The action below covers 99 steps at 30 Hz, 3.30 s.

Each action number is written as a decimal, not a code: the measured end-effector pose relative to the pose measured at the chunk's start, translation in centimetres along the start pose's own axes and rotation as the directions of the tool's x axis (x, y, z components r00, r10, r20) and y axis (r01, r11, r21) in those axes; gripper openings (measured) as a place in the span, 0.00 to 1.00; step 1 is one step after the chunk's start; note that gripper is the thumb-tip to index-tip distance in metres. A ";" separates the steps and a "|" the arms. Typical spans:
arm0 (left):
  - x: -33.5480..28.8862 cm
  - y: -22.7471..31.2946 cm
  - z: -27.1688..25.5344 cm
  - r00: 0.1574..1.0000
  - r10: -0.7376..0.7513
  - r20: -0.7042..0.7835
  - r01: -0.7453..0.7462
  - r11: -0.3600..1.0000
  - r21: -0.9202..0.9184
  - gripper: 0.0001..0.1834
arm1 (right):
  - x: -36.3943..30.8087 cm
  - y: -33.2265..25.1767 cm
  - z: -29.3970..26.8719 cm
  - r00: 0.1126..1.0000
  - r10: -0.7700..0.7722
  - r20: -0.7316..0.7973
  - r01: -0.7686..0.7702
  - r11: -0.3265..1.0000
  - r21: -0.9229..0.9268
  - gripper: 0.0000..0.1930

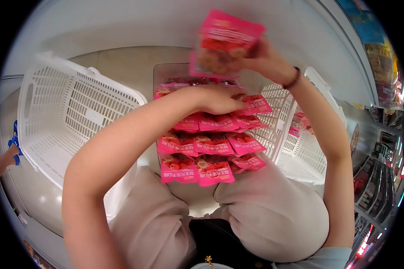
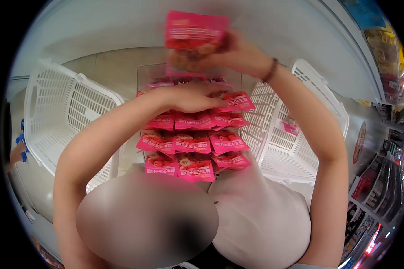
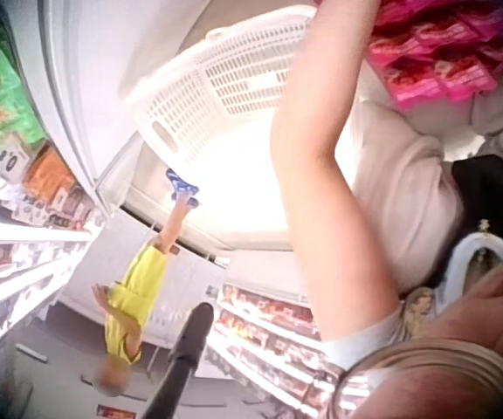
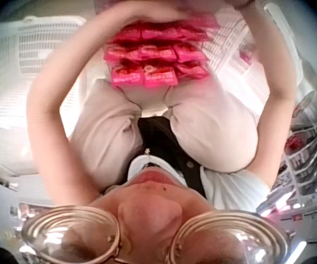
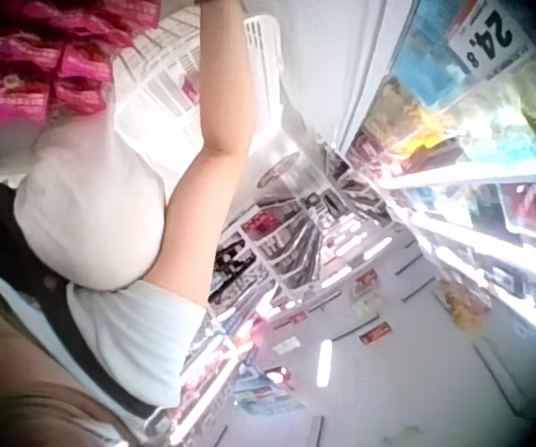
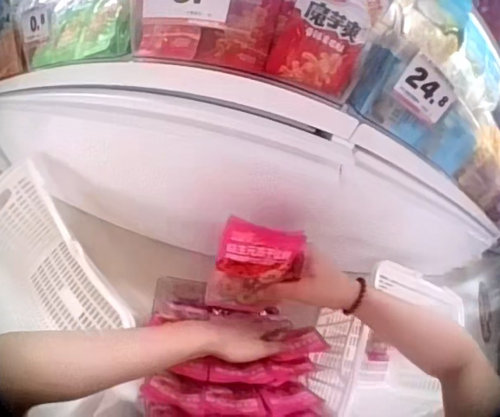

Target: The person transfers pink snack packets from white plastic baskets into a clear container and stacks them neatly.

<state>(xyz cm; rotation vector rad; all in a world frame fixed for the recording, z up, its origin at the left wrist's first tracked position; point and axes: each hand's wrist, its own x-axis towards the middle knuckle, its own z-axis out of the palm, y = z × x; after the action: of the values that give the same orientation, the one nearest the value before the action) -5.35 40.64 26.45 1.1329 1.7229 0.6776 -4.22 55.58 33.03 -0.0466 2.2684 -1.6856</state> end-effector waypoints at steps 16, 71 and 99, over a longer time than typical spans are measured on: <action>-4.9 2.7 -0.6 0.981 0.094 -0.169 0.016 0.833 0.553 0.16 | -4.4 1.4 -2.7 0.991 -0.087 0.103 0.132 0.788 -0.601 0.11; -6.4 -0.5 -3.4 0.988 0.048 -0.148 0.019 0.907 0.421 0.22 | -14.8 -8.5 -10.4 0.900 -0.172 -0.400 0.061 0.959 -0.275 0.19; -6.3 -1.6 -4.9 0.924 -0.369 -0.102 0.223 0.734 -0.641 0.44 | -2.9 -1.0 -0.1 0.953 -0.298 -0.061 0.166 0.678 -0.716 0.10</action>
<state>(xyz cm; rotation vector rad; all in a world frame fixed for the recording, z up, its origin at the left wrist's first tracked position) -9.59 34.45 29.68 0.3102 1.6212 1.0944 -1.68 55.98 34.66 -0.3926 3.0241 -0.8103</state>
